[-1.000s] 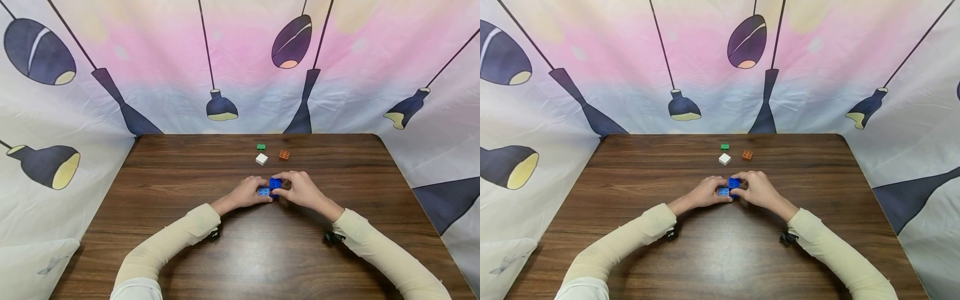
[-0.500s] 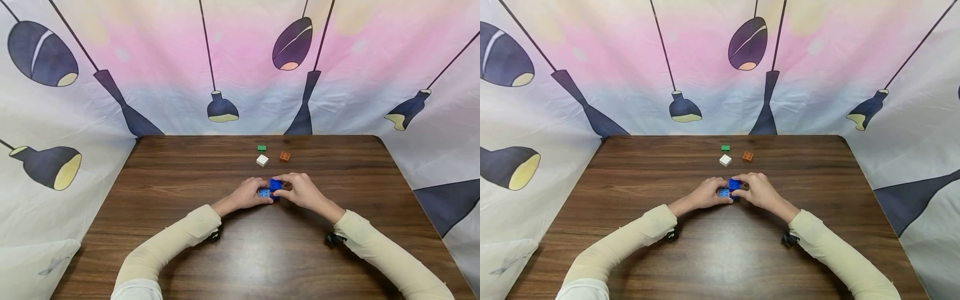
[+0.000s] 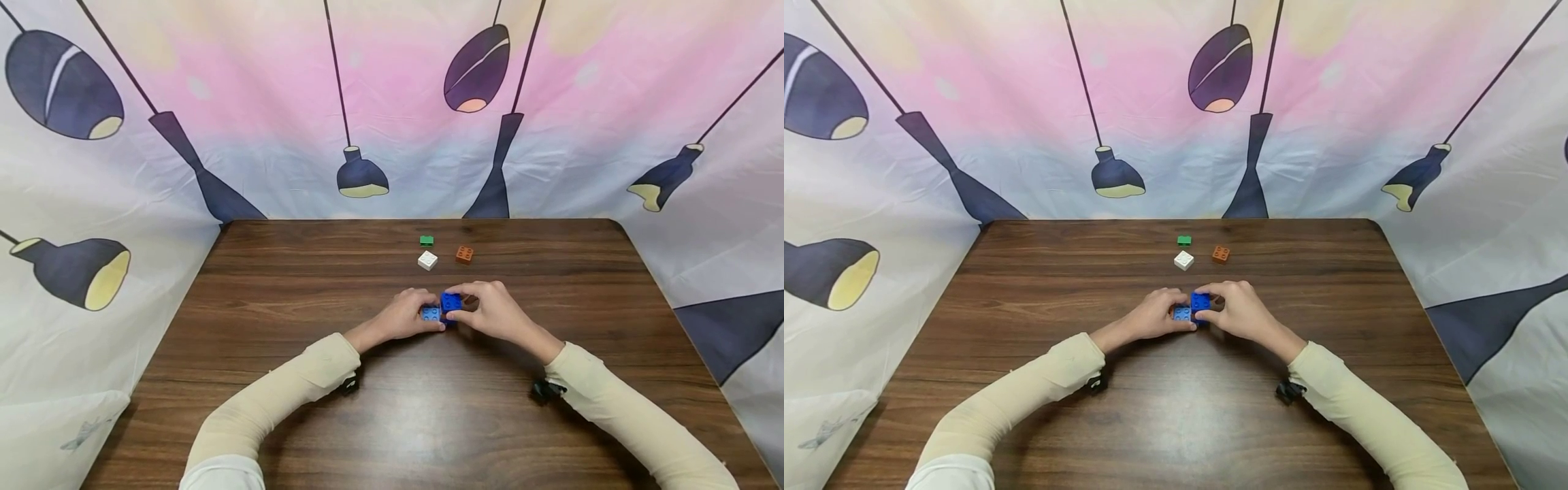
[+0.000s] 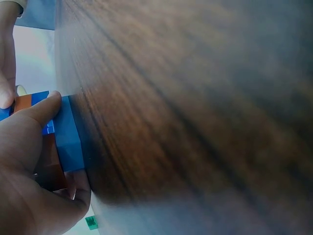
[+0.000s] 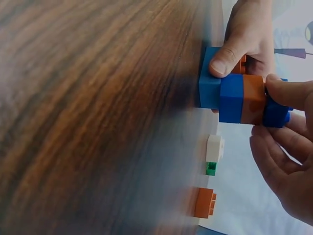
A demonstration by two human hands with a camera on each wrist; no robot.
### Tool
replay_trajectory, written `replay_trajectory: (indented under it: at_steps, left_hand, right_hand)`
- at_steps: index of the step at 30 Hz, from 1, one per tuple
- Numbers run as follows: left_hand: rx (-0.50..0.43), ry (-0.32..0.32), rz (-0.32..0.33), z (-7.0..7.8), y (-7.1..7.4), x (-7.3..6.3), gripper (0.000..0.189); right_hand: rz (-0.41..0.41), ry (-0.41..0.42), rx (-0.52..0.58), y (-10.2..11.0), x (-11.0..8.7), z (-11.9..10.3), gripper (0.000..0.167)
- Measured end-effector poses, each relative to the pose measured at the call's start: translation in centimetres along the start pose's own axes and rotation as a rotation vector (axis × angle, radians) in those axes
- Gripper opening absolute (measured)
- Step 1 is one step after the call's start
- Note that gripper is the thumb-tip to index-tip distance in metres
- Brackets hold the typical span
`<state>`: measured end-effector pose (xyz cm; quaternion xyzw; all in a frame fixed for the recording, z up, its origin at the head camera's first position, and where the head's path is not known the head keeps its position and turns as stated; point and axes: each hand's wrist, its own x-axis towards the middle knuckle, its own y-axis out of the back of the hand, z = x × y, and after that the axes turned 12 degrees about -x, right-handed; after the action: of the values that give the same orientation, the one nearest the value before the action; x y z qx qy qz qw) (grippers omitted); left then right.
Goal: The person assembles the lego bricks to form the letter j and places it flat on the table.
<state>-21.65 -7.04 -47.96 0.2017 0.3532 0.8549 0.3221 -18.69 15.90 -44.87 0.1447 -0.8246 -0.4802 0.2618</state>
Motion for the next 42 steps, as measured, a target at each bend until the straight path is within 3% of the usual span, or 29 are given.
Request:
replay_trajectory:
  at_steps: [23,42]
  left_hand:
    - [-0.016,0.005,-0.002,0.03,0.07,0.06,0.031]
    - [-0.012,-0.007,0.01,-0.18,-0.08,0.09,0.032]
  right_hand:
    - [-0.005,0.015,-0.048,0.49,0.48,-0.58,0.042]
    - [-0.055,-0.013,-0.044,0.54,0.62,-0.32,0.044]
